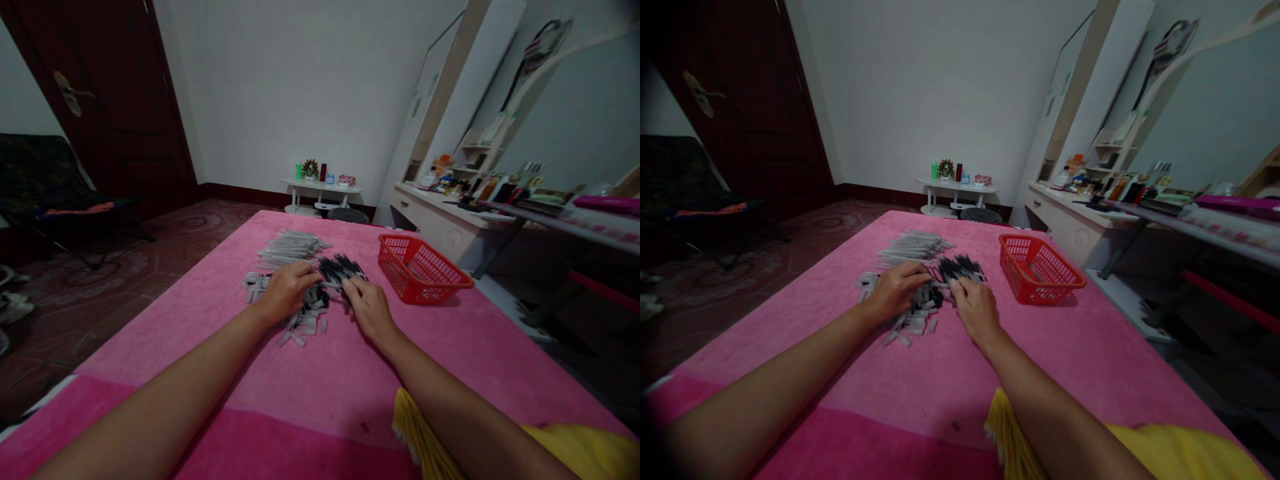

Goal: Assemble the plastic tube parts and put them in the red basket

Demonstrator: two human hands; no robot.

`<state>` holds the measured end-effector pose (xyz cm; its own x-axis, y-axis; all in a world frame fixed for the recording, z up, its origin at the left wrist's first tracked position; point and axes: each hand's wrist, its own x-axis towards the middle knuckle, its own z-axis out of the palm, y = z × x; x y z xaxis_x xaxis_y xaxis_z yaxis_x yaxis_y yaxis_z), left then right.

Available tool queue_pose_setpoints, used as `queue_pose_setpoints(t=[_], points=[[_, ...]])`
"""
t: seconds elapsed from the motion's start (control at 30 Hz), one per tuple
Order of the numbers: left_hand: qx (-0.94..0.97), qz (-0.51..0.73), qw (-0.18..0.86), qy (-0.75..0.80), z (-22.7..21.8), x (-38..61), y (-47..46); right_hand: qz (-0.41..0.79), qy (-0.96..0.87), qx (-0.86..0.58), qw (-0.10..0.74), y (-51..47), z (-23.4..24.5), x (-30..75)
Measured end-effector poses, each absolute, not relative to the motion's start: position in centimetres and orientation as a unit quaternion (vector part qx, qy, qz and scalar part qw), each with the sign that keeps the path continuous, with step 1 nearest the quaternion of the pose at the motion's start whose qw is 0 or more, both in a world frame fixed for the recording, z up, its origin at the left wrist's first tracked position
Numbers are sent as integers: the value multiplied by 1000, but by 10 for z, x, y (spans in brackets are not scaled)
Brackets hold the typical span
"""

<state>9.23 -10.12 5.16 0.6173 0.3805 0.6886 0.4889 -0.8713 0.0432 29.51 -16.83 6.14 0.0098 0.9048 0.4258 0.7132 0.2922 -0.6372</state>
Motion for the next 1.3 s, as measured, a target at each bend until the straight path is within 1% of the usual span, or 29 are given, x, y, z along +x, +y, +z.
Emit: queue_pose_setpoints(t=[0.13,0.37,0.57,0.67,0.93,1.03,1.1,1.13,1.2,1.3], points=[[-892,-374,61,-247,51,91,-101,78,-690,-581,424,-166,61,295],[-896,-365,70,-245,53,91,-101,124,-697,-577,407,-167,59,295],[-896,-364,73,-243,53,91,-101,132,-692,-569,424,-166,58,296],[-897,-363,80,-238,53,92,-101,177,-686,-560,430,-166,57,295],[-894,-370,105,-229,52,91,-99,344,-620,-514,483,-164,55,289],[-878,-399,106,-242,55,89,-99,384,-602,-507,482,-164,56,288],[-847,-455,70,-267,57,88,-97,370,-635,-502,455,-165,58,288],[-821,-495,34,-283,59,88,-96,340,-673,-496,431,-165,59,289],[-747,-578,-75,-321,62,89,-93,248,-764,-471,365,-168,62,289],[-603,-663,-284,-341,66,91,-89,138,-862,-414,256,-172,66,290]])
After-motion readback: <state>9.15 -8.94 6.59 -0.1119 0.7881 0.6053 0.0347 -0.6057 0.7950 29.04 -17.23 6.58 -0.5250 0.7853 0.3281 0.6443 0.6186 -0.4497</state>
